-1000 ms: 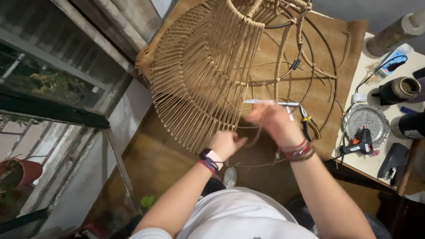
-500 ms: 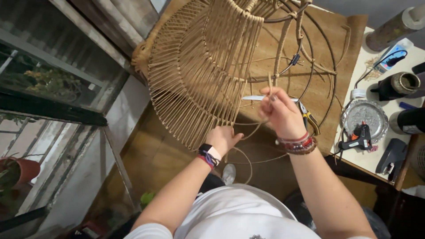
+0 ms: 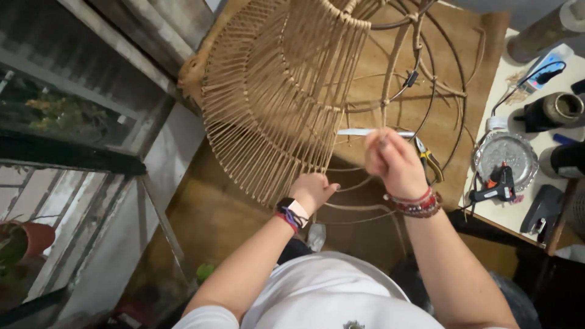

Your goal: Weaving and securing rattan strands onto a circular frame to construct a furniture component

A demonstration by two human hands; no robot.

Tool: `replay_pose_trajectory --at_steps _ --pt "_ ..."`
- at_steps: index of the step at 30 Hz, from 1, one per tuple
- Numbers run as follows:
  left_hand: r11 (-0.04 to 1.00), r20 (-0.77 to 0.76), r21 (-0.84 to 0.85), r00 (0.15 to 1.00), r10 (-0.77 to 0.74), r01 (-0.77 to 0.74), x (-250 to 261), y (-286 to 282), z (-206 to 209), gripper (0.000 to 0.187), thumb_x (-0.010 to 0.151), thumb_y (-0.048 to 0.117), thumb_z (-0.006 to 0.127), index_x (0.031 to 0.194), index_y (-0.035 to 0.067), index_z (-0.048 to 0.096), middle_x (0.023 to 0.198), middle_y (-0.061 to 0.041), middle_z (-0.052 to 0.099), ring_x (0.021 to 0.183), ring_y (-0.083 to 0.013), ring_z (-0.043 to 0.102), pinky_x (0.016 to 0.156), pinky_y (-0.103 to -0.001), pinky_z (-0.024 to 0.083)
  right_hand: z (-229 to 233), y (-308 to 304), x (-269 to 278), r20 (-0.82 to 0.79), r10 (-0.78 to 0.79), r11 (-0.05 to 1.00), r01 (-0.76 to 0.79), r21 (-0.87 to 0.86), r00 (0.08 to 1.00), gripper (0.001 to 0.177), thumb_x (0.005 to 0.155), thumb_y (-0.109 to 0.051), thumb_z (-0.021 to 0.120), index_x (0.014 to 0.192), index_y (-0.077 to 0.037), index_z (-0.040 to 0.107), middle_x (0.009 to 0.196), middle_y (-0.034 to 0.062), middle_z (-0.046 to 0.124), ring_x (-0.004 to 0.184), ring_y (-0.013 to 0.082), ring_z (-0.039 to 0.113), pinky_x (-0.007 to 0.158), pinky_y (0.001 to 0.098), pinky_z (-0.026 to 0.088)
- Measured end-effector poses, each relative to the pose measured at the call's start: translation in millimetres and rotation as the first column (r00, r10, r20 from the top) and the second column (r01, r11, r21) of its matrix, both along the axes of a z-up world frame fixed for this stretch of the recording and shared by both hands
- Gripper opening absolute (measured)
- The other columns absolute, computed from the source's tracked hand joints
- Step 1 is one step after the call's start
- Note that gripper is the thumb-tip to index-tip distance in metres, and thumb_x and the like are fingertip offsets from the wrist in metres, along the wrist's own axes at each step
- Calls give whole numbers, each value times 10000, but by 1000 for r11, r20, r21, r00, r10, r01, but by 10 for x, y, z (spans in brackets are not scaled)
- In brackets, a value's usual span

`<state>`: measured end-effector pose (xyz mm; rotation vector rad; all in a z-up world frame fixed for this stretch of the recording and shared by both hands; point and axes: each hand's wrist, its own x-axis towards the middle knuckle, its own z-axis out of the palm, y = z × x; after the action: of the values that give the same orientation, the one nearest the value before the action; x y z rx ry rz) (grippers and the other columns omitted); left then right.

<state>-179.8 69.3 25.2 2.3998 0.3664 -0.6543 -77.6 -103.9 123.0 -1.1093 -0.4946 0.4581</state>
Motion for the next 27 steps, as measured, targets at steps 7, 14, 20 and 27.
replay_pose_trajectory --at_steps 7,14,20,27 --pt "29 -418 -883 813 405 -468 -304 -192 -13 372 1079 344 498 839 80 603 504 91 231 309 -34 265 258 -184 212 -413 -288 -387 -204 643 -115 -170 -979 738 226 916 -373 580 791 -239 713 731 -117 792 805 168 778 762 353 608" --pt "342 -237 -855 881 409 -389 -255 -179 -120 300 967 244 617 699 111 598 453 33 390 342 -42 350 310 -197 207 243 383 80 -233 -107 919 6 -395 967 514 1023 -189 522 1485 9 413 1349 262 620 1212 353 651 1019 467 525" --pt "607 -4 -765 945 328 -214 -284 -61 -456 329 939 292 506 742 168 738 538 -46 580 530 -135 569 519 -245 460 -130 688 552 26 -186 497 117 -860 982 274 946 -411 679 939 -138 700 666 0 706 564 152 729 526 263 569" --pt "7 -444 -889 867 228 -457 -230 218 652 439 958 481 387 833 151 648 536 85 151 334 -29 186 294 -177 142 524 638 -82 459 231 638 223 -737 858 125 949 -69 606 897 -111 712 730 62 721 736 299 732 744 393 573"
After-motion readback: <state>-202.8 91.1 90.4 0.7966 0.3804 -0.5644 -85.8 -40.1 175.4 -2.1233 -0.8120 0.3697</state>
